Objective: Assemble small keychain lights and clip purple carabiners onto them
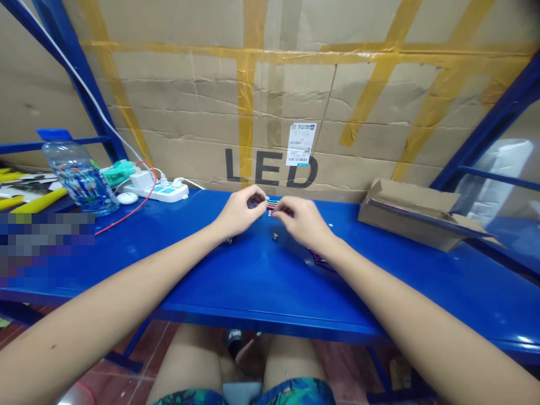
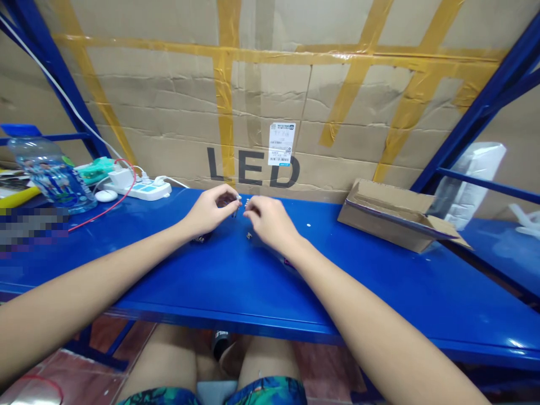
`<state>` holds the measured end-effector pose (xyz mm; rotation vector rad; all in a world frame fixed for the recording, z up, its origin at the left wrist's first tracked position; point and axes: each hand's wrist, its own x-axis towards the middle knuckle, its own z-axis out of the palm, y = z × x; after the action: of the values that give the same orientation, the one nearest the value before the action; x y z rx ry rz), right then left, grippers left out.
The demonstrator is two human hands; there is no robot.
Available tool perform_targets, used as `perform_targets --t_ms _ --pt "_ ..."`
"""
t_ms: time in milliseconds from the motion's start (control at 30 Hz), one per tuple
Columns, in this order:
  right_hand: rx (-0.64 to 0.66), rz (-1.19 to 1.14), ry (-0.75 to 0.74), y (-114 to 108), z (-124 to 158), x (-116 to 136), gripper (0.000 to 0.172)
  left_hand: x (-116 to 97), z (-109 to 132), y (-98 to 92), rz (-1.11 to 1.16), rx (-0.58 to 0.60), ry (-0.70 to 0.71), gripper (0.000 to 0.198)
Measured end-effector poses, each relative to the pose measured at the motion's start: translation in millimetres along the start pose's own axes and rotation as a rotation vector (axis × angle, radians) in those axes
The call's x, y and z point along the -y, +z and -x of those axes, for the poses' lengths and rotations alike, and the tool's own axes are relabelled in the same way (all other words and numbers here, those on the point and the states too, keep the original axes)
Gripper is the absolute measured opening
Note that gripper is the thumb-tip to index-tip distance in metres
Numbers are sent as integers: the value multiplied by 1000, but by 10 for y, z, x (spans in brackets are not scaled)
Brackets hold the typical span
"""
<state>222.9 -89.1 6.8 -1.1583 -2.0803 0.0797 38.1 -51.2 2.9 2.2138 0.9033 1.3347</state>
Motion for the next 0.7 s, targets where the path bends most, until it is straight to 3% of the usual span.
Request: perform_targets --t_ms 100,233,567,700 --pt "-182 -96 8 -130 -9 -60 8 -45 34 32 43 132 -35 14" --pt "-188 -131 -55 -148 -6 -102 11 -147 73 76 105 231 -88 16" --pt "-121 -142 -191 -100 16 -139 23 -121 75 93 197 236 -137 10" --pt "-119 -112 -159 -105 17 -129 25 -80 57 85 191 202 -116 9"
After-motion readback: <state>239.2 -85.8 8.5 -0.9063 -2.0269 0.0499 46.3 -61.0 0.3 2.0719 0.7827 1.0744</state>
